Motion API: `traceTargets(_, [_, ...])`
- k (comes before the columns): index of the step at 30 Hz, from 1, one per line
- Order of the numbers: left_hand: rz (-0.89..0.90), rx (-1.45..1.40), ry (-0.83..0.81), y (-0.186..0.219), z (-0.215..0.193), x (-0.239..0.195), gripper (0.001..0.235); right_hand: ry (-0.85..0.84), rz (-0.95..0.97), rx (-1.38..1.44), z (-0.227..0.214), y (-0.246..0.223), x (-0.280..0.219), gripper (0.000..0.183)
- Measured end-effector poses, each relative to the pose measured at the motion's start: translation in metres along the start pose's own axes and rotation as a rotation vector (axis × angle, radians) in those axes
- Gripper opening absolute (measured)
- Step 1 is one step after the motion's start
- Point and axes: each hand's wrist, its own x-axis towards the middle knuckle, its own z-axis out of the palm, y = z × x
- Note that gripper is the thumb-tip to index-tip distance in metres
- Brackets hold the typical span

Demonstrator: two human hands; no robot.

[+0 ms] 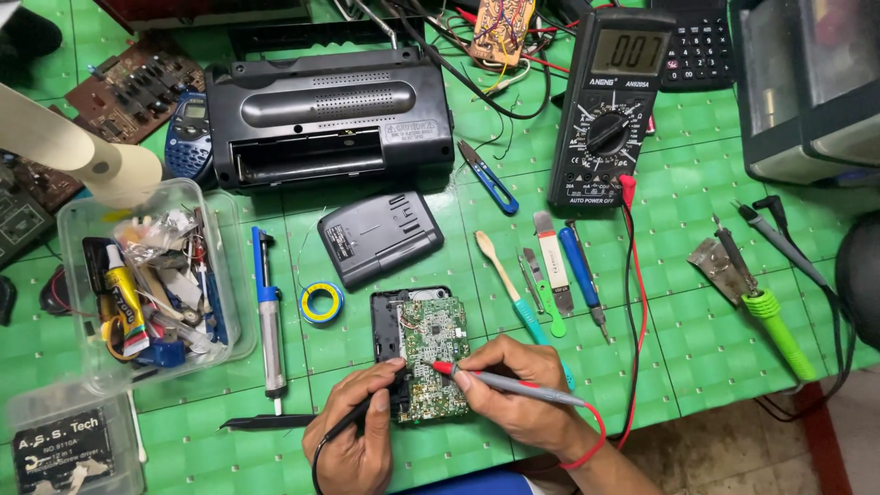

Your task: Repairing a circuit board by testing components with a multimeter and probes

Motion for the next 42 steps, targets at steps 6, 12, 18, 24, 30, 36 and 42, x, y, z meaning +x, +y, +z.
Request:
traceTargets(6, [0.017,0.014,0.009,-0.003,0.0,-0.002,0.019,-0.019,0.038,0.026,0.0,0.001,-0.002,0.011])
traceTargets(12, [-0.015,-0.044,0.084,0.004,0.004,-0.002,0.021,0.147,-0.21,-0.089,-0.009,-0.02,0.005,0.012])
traceTargets(18, [-0.025,-0.074,0.086,0.001,0.003,-0.003,0.022,0.478,-0.311,-0.659,-0.057,-0.046,0.056,0.034])
traceTargets(24, [-0.002,-0.106,0.119,0.002,0.007,-0.004,0.022,0.607,-0.135,-1.197,-0.103,0.012,0.115,0.015])
traceTargets(30, [-0.013,-0.058,-0.025,-0.004,-0.009,-0.005,0.021,0.531,0.087,-1.325,-0.115,0.048,0.151,0.026])
traceTargets(36, [0.026,0.014,-0.06,0.005,-0.014,0.003,0.021,0.517,0.021,-1.41,-0.143,0.085,0.154,0.022])
traceTargets(42, [0.056,0.012,-0.067,0.001,-0.012,0.002,0.02,0.518,-0.089,-1.361,-0.156,0.11,0.155,0.024])
